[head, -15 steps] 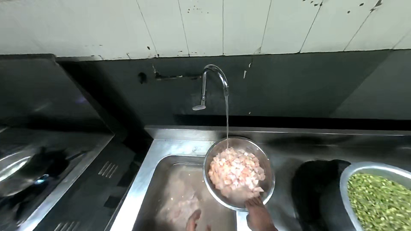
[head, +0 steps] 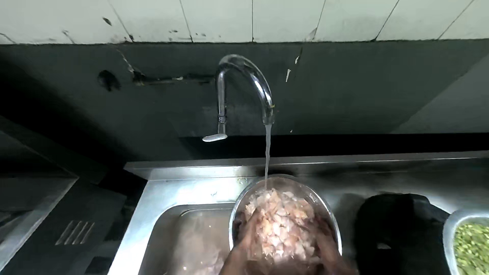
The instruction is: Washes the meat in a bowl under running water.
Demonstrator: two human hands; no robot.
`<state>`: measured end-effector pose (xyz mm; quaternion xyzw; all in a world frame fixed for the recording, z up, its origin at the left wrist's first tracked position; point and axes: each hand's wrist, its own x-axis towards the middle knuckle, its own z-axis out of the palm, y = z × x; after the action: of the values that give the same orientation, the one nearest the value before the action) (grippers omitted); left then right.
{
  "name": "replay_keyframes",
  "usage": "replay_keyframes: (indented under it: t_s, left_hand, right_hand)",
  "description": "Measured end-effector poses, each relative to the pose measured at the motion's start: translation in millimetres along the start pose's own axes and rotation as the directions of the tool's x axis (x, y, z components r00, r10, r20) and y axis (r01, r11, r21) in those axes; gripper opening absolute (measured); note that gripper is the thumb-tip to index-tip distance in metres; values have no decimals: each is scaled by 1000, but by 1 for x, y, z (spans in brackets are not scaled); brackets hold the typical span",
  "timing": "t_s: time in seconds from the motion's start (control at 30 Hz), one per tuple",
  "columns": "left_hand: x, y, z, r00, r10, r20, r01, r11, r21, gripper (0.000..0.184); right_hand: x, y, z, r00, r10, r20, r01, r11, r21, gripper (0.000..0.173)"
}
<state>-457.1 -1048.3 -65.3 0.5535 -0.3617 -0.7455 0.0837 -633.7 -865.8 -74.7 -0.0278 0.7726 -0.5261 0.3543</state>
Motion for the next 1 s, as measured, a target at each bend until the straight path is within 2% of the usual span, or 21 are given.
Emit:
replay_keyframes:
  t_s: [0.1,0.2,0.27,0.33,0.37,0.4,0.43,0.47,0.5,0.53,0.57,0.6,0.63,0.7,0.77,0.8,0.87,0.9,0.93,0.97,1.0]
  left_hand:
    - [29,-8,20,999,-45,22,45,999,-10,84]
    - [38,-2,46,965,-131,227,144,989,-41,65]
    - [35,2,62,939,-117,323,159,981,-108,49]
    - [19,10,68,938,-55,343,108,985,-135,52]
    - [8,16,69,951,-15,309,58,990,-131,58]
    - [-4,22,70,964,28,266,-1,995,-100,64]
    - [-13,29,72,974,87,209,-80,996,-43,66]
    - [-17,36,75,977,161,142,-169,984,53,61]
    - [-19,42,80,972,226,71,-236,952,193,51]
    - [-20,44,83,969,246,4,-231,902,365,43]
    - [-21,45,85,975,216,-48,-158,833,530,44]
    - [-25,50,86,985,155,-76,-72,770,634,54]
    - [-29,53,85,991,108,-76,-31,752,659,63]
    - [-39,53,71,993,103,-54,-56,828,559,60]
    - [-43,45,46,984,160,-84,-112,903,415,47]
    - [-36,39,32,975,188,-116,-136,925,355,52]
    - [-11,21,6,985,137,-101,-112,968,223,74]
    - [0,14,1,995,76,-66,-66,988,137,71]
    - [11,9,3,999,15,-32,-13,998,64,65]
    - [20,8,11,999,-51,11,51,999,3,62]
    - [26,10,20,992,-107,71,111,993,-49,59]
  right_hand:
    - [40,-1,33,987,147,59,-153,981,116,76]
    - [44,-7,52,917,247,314,-327,916,234,43]
    - [40,-9,49,852,178,492,-385,849,361,30]
    - [26,-16,37,796,80,600,-440,758,482,22]
    - [15,-27,31,795,62,604,-433,755,492,18]
    - [3,-40,26,828,64,556,-374,803,464,24]
    - [-5,-54,24,886,52,460,-235,906,352,43]
    - [-6,-66,27,936,37,350,-107,977,183,66]
    - [-4,-75,34,964,9,265,-14,1000,17,76]
    - [-3,-78,40,978,-29,208,52,993,-106,75]
    - [-5,-79,45,981,-54,188,89,979,-181,69]
    - [-6,-79,46,977,-68,202,115,966,-232,58]
    - [-7,-81,42,963,-68,261,137,956,-258,47]
    - [-6,-78,25,924,-108,368,198,955,-219,35]
    - [1,-67,1,937,-207,281,271,939,-212,32]
    - [12,-62,-9,946,-239,218,289,927,-238,35]
    - [37,-45,-19,970,-162,183,205,946,-250,62]
    - [49,-36,-13,976,-99,196,138,971,-195,75]
    - [56,-30,-1,978,-27,205,53,991,-119,80]
    - [57,-27,17,979,35,201,-30,999,-28,74]
    - [56,-27,35,971,91,219,-107,992,63,62]
